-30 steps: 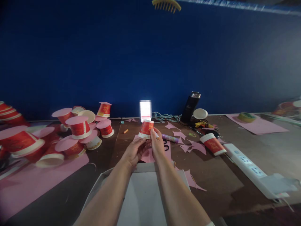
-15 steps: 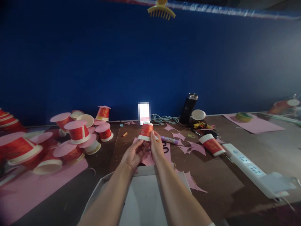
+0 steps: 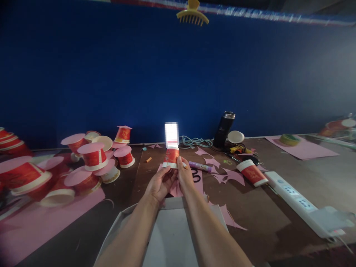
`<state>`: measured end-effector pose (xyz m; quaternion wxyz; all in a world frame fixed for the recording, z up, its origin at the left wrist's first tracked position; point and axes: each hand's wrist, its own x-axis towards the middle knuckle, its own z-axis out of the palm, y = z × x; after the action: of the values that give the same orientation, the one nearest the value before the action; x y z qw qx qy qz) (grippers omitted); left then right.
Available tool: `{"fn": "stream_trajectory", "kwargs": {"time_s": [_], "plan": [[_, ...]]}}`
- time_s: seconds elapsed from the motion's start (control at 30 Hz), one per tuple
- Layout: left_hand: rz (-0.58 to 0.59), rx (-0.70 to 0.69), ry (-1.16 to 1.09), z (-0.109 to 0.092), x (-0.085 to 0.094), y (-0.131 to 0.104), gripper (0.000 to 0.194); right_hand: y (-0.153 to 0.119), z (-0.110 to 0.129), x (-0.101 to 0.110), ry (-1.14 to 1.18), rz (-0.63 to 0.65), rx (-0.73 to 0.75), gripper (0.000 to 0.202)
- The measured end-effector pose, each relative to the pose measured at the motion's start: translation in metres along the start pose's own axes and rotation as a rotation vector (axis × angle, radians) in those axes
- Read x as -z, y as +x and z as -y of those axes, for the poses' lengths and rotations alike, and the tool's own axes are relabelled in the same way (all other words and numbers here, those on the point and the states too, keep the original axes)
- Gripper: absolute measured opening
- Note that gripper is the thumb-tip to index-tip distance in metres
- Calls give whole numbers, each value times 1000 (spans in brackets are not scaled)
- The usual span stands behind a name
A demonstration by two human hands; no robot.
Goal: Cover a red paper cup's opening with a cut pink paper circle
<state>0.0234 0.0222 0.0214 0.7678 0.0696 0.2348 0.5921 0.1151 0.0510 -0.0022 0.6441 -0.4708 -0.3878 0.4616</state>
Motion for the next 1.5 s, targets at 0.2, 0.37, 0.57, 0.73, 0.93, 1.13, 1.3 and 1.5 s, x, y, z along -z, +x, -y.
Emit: {"fn": "stream_trajectory", "kwargs": {"time_s": [0.2,0.37,0.57,0.73,0.93,1.13,1.3,1.5], "plan": [[8,-20,-60,0,1,1,13,0,0,0,-55,-6,5,50],[36,-35,-51,1,2,2,12,-3,1,-1,-30,21,-14,48],[31,-69,-32,0,1,3,11,-2,3,0,-95,-135,-18,57],[-10,-123,-33,0,2,5,11,-12,19,-1,-312,-221,262,51],[-3,-164,-49,1,6,7,14,-36,42,-1,-414,-127,598,30],[93,-203,23,1,7,6,16,-46,49,-4,-514,-46,766,19],[112,-229,59,0,5,4,17,-46,47,-5,-579,-80,745,16],[128,-228,107,1,6,4,24,-42,43,-2,-575,-82,733,12]]}}
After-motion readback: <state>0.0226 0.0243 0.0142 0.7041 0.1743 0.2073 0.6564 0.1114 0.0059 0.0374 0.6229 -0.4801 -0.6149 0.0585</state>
